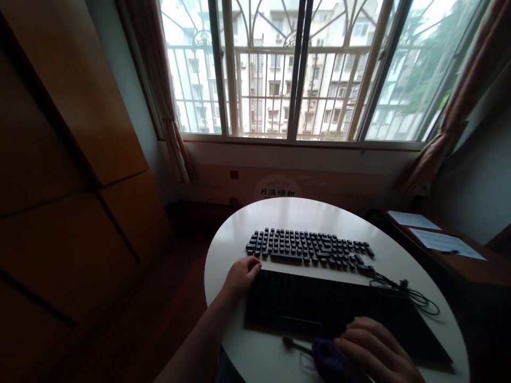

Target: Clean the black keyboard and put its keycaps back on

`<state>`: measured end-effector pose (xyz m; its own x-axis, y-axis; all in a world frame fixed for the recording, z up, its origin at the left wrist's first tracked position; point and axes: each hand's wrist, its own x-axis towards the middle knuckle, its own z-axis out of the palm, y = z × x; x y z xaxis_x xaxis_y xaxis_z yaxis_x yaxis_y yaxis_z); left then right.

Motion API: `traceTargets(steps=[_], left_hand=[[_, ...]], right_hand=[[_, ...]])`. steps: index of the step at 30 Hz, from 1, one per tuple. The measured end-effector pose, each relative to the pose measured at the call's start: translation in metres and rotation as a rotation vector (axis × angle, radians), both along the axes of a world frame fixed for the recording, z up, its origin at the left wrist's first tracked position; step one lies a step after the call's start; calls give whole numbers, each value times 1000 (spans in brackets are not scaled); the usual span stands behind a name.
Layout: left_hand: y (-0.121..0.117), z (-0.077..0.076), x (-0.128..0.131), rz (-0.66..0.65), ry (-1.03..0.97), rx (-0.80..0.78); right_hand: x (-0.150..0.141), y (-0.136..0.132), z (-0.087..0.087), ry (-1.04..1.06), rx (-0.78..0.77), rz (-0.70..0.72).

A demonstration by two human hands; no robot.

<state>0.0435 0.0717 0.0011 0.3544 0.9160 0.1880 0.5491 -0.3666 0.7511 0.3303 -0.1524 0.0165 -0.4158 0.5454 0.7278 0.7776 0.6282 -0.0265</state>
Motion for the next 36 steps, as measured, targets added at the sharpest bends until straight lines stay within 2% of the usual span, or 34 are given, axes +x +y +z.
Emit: traceTargets(steps=[3, 7, 11, 14, 20, 25, 31, 36], left_hand=[[2, -1, -1, -5, 4, 0], [3, -3, -4, -13, 3, -2], [4, -3, -6, -21, 36, -11], [4, -5, -8, -17, 27, -36], [-1, 2, -11, -25, 13, -75], [-2, 6, -8, -21, 51, -56], [2, -1, -8, -6, 71, -30], [3, -3, -7, 6, 78, -30]], right_hand=[[3, 31, 28, -8, -70, 6], [3, 110, 48, -26, -220, -38], [-10, 202, 51, 12, -356, -65], [-28, 260, 52, -16, -448, -135], [-62, 344, 52, -81, -530, -232], [-78, 377, 44, -87, -615, -307], [-80, 381, 22, -103, -705, -338], [-72, 384, 12, -108, -744, -334]])
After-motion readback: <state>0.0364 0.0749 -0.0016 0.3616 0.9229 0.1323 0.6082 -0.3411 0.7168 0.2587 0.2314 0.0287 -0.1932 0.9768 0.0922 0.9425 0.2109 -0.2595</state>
